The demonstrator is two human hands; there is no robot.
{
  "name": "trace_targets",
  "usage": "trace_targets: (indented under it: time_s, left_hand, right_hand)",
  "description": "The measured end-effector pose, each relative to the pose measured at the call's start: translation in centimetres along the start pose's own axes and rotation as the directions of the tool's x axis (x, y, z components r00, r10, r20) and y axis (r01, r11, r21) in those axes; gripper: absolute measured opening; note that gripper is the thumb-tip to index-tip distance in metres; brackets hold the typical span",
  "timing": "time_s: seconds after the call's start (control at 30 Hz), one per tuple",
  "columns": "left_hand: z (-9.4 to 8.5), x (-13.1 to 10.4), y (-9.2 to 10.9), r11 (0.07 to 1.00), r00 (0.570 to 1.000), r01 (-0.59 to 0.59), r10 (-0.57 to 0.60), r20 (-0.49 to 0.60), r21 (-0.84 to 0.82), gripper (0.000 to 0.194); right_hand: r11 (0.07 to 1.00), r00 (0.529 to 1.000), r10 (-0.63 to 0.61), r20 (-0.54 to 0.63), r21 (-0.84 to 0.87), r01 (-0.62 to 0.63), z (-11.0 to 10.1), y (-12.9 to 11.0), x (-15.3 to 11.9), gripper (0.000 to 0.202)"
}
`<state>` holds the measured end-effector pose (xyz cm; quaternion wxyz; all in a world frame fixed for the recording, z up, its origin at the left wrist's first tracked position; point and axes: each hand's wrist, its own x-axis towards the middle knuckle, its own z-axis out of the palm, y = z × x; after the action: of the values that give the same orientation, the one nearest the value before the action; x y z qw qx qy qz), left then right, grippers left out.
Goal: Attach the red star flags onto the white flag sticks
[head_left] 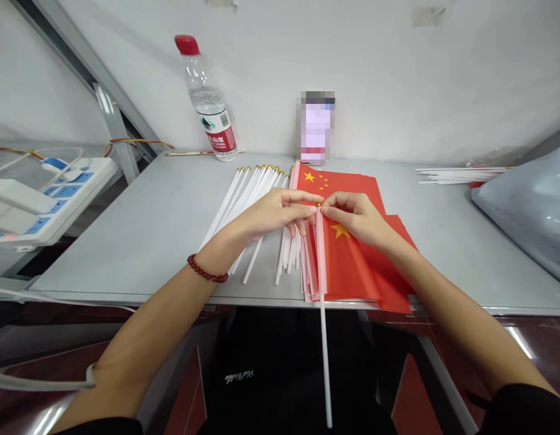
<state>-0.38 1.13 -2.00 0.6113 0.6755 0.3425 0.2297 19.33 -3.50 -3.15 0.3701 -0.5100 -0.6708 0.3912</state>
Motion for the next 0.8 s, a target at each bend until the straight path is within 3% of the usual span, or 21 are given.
trace_targets:
  time_s: [0.17, 0.3, 0.4, 0.47, 0.53, 0.63, 0.7, 0.8]
  left_hand:
    - [0.3, -0.3, 0.3, 0.996, 0.995, 0.083, -0.080, 0.059, -0.040, 0.048]
    - [0.6, -0.5, 0.5, 0.985, 0.958, 0.164, -0.172, 0.229, 0.053, 0.015]
    - [0.3, -0.6, 0.7, 0.980, 0.942, 0.160, -0.189, 0.279, 0.122, 0.023]
    - [-0.1, -0.6, 0.6, 0.980, 0.956, 0.134, -0.168, 0.241, 0.150, 0.023]
    - [-0.4, -0.4, 0.2, 0.980, 0.976, 0.115, -0.142, 0.168, 0.160, 0.024]
    - [-0.7, 0.2, -0.7, 0.986, 0.995, 0.098, -0.094, -0.034, 0.136, 0.030]
    - [-0.7, 0.7, -1.3, 0.987, 0.976, 0.091, -0.062, -0.207, 0.129, 0.032]
    - [-0.6, 1.4, -2.0, 0.968, 0.901, 0.096, 0.014, -0.434, 0.230, 0.031]
  right_hand:
    - [1.000, 0.993, 0.007, -0.122, 0.016, -0.005, -0.2, 0.0, 0.1, 0.024]
    - [0.997, 0.951, 0.019, -0.309, 0.077, 0.005, -1.1, 0.2, 0.5, 0.023]
    - [0.998, 0.912, 0.036, -0.409, 0.057, -0.014, -2.3, 0.7, 0.9, 0.022]
    - [0.999, 0.865, -0.022, -0.501, -0.047, -0.002, -3.0, 1.1, 1.1, 0.019]
    - [0.971, 0.790, -0.165, -0.590, -0.237, 0.026, -3.5, 1.5, 1.2, 0.013]
    - [0.856, 0.716, -0.380, -0.586, -0.517, 0.031, -3.6, 1.6, 1.1, 0.013]
    - [0.798, 0.748, -0.432, -0.504, -0.601, 0.056, -3.3, 1.3, 0.9, 0.012]
    - [0.816, 0.922, -0.324, -0.212, -0.555, 0.159, -2.6, 1.0, 0.6, 0.009]
